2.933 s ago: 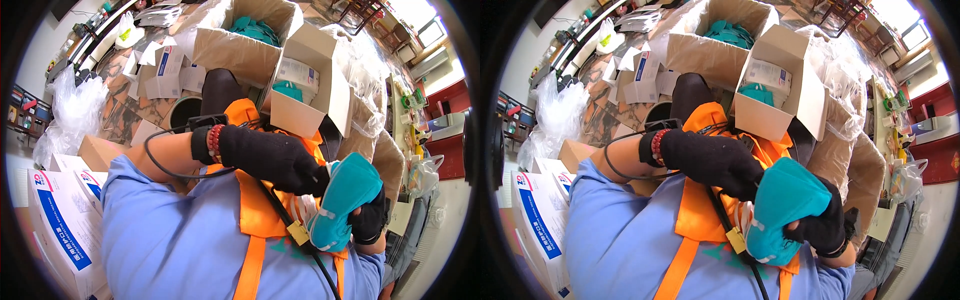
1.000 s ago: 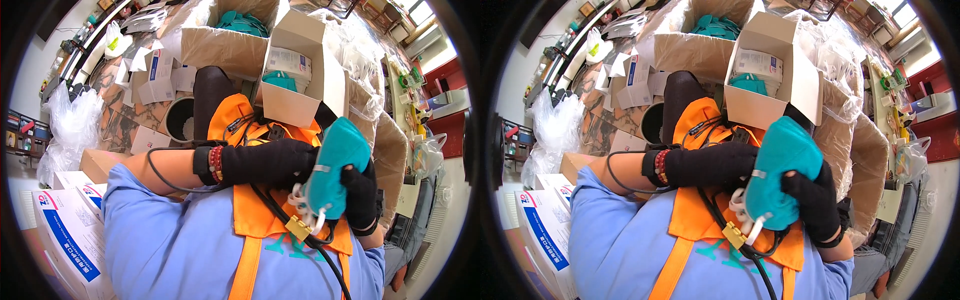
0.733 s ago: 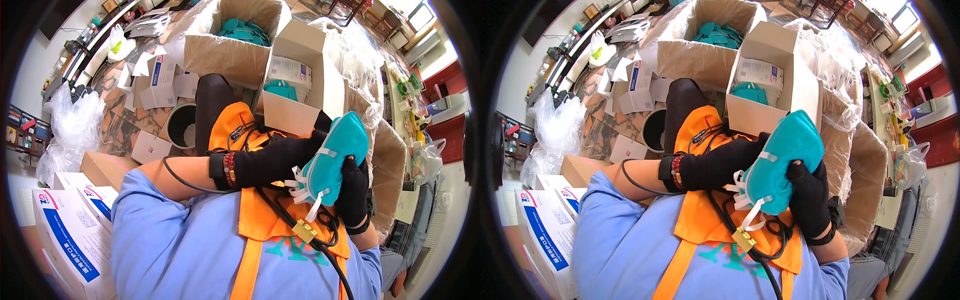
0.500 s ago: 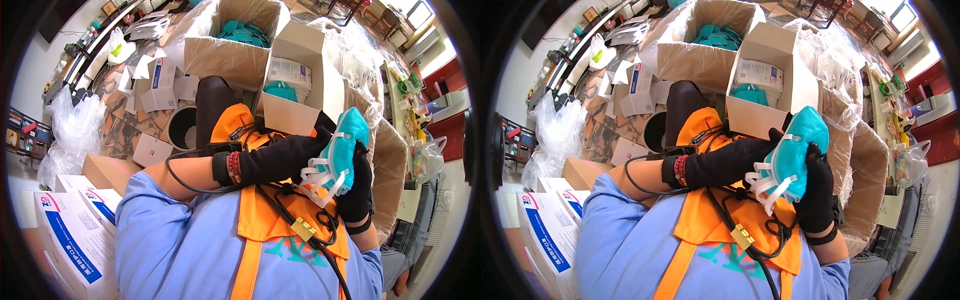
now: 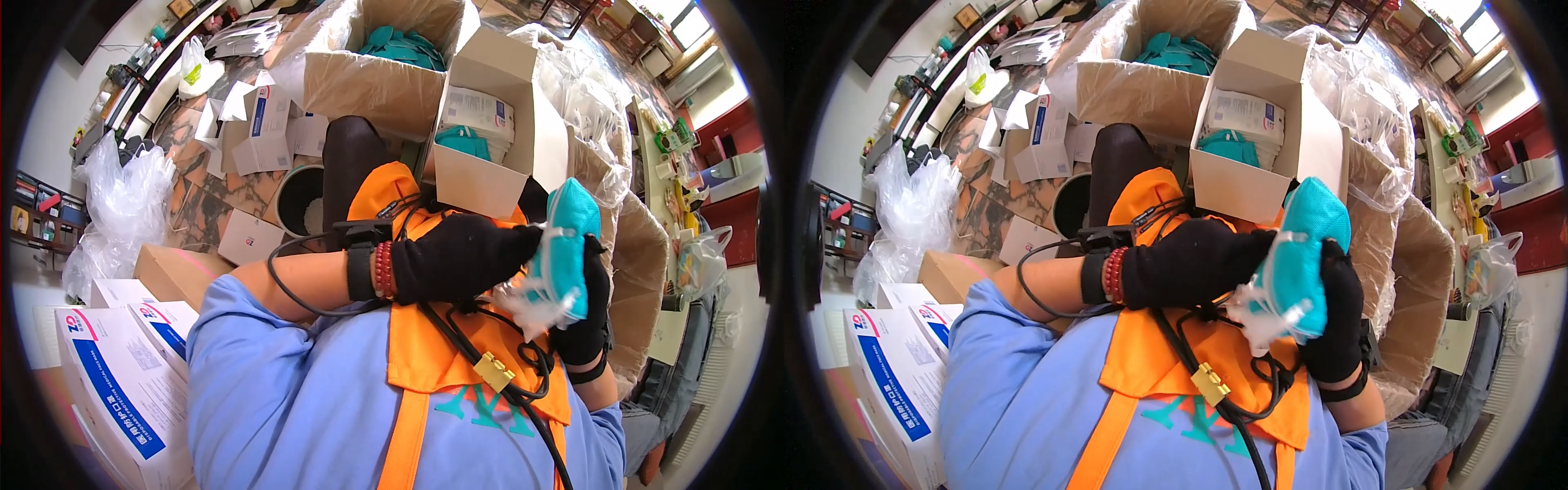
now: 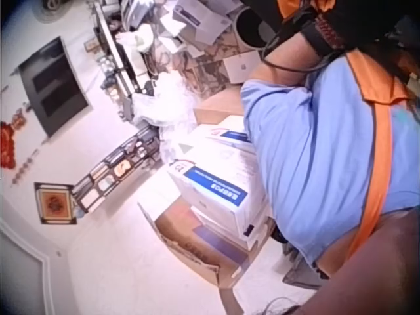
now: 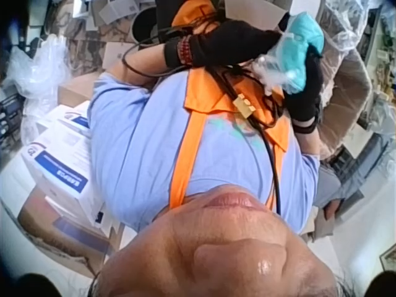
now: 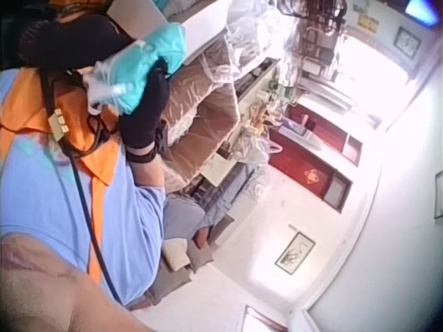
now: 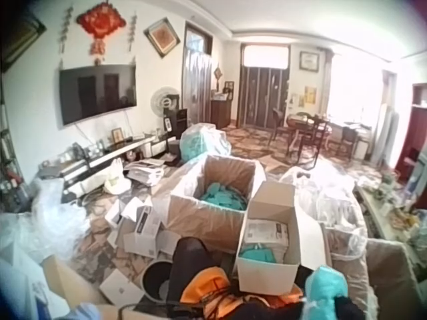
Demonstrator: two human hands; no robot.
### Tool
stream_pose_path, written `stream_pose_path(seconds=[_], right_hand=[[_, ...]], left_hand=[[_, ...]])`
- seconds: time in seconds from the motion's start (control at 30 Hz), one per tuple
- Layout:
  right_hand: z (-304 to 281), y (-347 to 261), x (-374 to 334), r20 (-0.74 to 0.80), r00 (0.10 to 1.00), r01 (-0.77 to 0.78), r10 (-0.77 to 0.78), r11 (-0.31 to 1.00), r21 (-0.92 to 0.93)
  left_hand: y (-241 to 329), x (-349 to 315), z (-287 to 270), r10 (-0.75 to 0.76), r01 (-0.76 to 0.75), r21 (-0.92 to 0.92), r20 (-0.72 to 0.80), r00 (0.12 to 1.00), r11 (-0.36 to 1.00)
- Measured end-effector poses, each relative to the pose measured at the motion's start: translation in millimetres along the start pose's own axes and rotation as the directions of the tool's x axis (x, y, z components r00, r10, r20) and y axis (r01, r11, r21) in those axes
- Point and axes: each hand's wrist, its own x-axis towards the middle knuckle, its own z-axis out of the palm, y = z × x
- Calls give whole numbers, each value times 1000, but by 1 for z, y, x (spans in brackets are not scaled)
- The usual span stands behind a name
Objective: Packing and sorting medical masks and individually wrapped packets into boxes.
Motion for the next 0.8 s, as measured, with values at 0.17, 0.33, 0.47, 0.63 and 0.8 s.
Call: stream_pose_path(seconds=[0.17,0.33,0.47,0.63,0.8], right_hand=[[2,-24,-35,146,981,-148,129,981,128],[15,-50,-59,256,943,-188,214,974,-123],[-3,-38,-55,200,970,-106,139,980,-171],[-58,-36,-50,-20,988,146,-154,968,-206],[-152,-44,-58,-222,851,417,-475,870,-264]], left_hand=[[18,-17,-42,230,-209,-193,93,969,959],[32,-37,-59,278,-230,-188,297,913,955],[31,-44,-60,282,-231,-200,287,915,952],[-14,-85,-90,49,-76,81,300,953,994],[-172,-158,-123,-9,35,803,-37,999,595]])
